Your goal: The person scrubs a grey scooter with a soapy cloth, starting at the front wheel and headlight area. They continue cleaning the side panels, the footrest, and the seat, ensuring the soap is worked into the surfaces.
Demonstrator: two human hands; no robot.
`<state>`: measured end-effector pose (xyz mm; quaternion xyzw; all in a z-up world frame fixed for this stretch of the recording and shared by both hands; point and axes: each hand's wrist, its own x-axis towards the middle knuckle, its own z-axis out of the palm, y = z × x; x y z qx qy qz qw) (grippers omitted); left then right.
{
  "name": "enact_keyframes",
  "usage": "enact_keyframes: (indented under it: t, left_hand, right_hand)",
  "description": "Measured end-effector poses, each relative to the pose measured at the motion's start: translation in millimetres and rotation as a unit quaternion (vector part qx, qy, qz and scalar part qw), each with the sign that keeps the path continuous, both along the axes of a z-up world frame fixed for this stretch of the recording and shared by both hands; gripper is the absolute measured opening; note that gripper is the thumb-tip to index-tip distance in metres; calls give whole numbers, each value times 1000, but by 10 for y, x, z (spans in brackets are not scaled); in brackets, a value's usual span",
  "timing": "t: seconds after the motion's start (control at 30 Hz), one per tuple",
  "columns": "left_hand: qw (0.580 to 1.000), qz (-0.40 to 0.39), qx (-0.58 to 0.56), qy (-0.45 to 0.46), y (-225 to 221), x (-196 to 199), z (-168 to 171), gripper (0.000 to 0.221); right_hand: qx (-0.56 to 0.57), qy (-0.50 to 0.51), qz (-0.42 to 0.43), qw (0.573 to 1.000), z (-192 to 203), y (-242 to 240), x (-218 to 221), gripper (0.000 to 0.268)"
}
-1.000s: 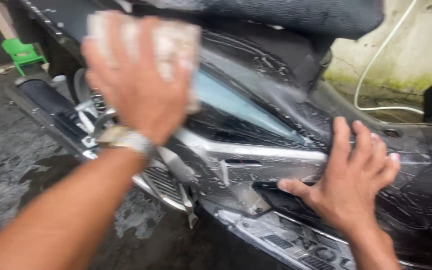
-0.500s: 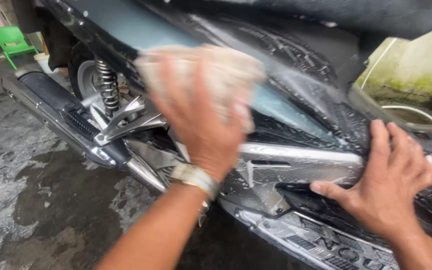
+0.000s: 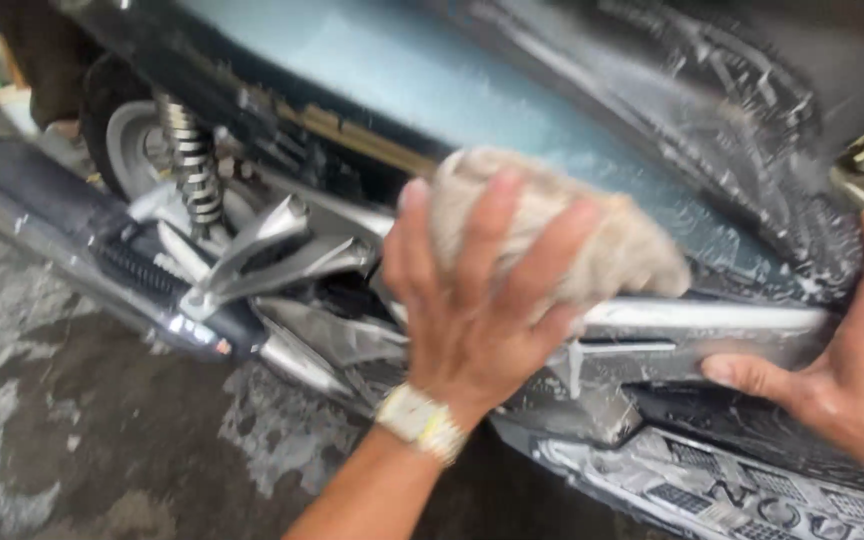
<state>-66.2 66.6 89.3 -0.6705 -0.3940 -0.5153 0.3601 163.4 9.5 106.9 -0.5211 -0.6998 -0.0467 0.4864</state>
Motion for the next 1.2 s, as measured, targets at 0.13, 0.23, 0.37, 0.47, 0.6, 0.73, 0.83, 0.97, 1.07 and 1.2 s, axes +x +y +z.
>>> enact_keyframes:
  t: [0.13,0.23,0.37,0.47,0.6,0.73,0.83,0.97,1.07,1.2]
  left_hand:
    - [983,-103,27,-150,142,-258,186,60]
    - [952,-118,42,-278,94,-169,378,65]
    - [998,25,43,38,-147,-293,522,52]
    - [991,-64,108,48,-340,-495,1210,56]
    - [960,-41,-55,-271,-306,-371,1365,50]
    - [993,11,82,83,-520,-109,1284,44]
    - [972,9,57,227,-442,-306,1292,59]
    - [996,-53,4,-65,-545,-794,1732,38]
    - [981,-8,122,-152,-123,-1251,1764,44]
    - [982,-91,151,-75,-119,-477,2149,26]
  right_hand:
    - [22,-135,-159,978,-55,-18,87,120]
    - [15,-122,-187,975,-74,14,110,123]
    - [-3,-77,-192,978,-54,-11,97,126]
    - [-28,-126,-299,945,-218,133,296,143]
    - [-88,-97,-321,938,-208,111,346,144]
    - [-58,-88,-315,943,-255,167,353,145]
    - [-33,-120,-374,919,-329,219,387,151]
    - [99,-147,-458,871,-459,246,312,155]
    - [103,-194,-499,839,-442,263,350,157]
    - [195,-180,-501,824,-504,297,289,135]
